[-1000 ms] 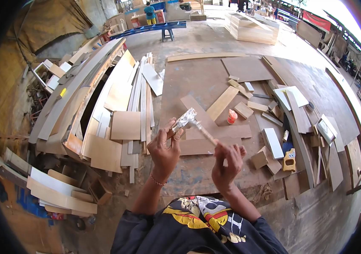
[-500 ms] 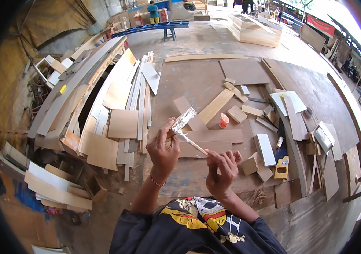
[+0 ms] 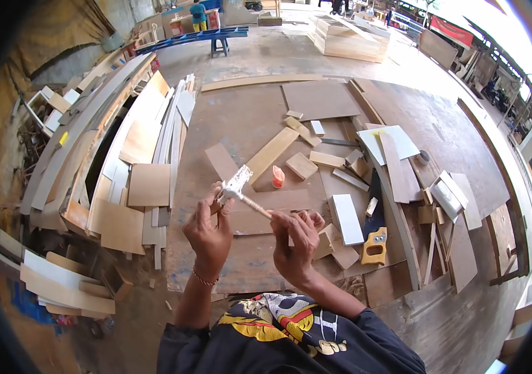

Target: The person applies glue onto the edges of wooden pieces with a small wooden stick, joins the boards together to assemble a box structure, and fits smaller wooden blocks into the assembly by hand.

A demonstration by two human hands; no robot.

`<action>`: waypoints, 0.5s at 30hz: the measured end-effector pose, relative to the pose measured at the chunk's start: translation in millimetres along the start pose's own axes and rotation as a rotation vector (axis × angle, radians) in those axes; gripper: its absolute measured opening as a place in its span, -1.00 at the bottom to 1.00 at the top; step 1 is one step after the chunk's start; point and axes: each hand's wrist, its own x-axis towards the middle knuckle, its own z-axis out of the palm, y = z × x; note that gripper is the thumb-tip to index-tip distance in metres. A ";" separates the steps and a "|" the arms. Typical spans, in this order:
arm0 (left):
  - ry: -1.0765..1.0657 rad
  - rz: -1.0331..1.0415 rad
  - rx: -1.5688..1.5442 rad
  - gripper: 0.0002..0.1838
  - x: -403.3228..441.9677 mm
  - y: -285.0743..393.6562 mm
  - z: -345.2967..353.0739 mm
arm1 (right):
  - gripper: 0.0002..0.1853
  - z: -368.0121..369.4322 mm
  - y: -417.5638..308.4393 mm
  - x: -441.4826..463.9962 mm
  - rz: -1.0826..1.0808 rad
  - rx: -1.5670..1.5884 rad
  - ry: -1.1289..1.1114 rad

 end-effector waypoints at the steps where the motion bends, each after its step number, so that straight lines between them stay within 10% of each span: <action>1: 0.001 -0.002 0.000 -0.77 -1.4 2.8 5.6 | -0.79 -6.9 -0.1 0.0 -0.001 0.000 -0.002; 15: 0.020 0.003 -0.033 -0.71 -13.7 38.5 37.9 | -0.86 -34.7 46.8 11.1 0.042 -0.066 0.055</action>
